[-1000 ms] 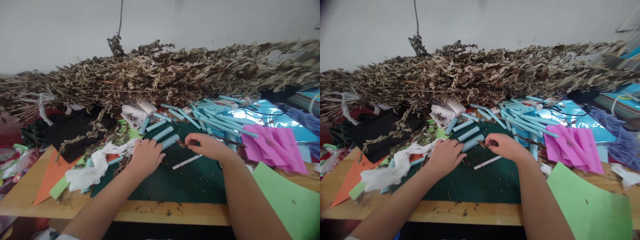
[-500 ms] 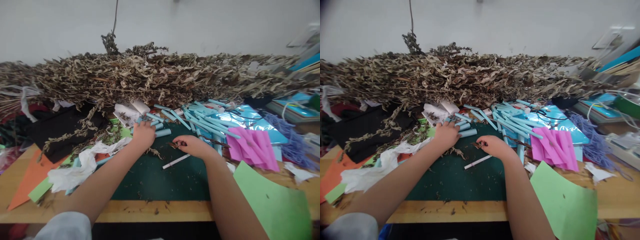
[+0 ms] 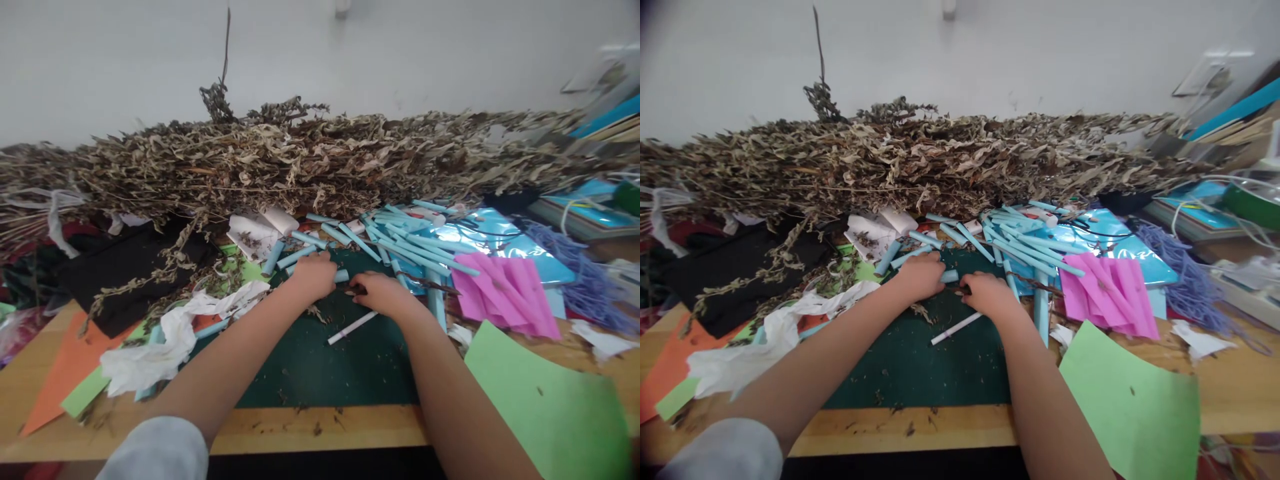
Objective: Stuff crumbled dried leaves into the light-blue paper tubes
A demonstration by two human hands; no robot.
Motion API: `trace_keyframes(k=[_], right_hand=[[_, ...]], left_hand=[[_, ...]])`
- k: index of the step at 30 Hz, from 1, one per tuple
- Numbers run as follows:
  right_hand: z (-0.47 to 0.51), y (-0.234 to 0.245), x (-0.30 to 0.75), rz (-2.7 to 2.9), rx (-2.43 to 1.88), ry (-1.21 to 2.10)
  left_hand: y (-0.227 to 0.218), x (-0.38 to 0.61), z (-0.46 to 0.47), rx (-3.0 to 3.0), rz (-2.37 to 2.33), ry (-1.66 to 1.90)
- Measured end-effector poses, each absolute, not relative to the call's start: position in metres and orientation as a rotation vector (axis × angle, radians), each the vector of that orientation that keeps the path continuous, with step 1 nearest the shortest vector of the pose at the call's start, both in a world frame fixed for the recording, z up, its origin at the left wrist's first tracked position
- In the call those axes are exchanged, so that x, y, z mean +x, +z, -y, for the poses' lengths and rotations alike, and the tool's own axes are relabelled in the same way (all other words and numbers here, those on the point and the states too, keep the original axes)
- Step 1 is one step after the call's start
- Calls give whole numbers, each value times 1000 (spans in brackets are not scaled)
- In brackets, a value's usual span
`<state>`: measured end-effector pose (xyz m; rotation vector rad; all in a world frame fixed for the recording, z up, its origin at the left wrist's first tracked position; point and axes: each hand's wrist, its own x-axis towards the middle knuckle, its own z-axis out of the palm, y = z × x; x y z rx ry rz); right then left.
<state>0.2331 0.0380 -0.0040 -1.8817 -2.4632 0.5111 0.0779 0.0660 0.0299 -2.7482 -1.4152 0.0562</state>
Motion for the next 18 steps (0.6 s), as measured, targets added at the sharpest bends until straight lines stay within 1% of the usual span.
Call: trace_keyframes(k=[4,6,8,12,18], right_hand=[[-36,-1,224,2490,-1860,478],[-36,0,221,2489,-1854,451],[-36,1,221,2474,-1864,418],[-38,2,228,2427,-1877,412],[-42,-2,239,2288,-1871,495]], left_hand=[[54,59,-43,-2876,1353,-167],[59,49,-36,-3010,1387,-505],[55,46,-39,-3019,1467,-676],[39,62,-67,-3012,1653,-801],[26,77,-95,-3062,1709,-837]])
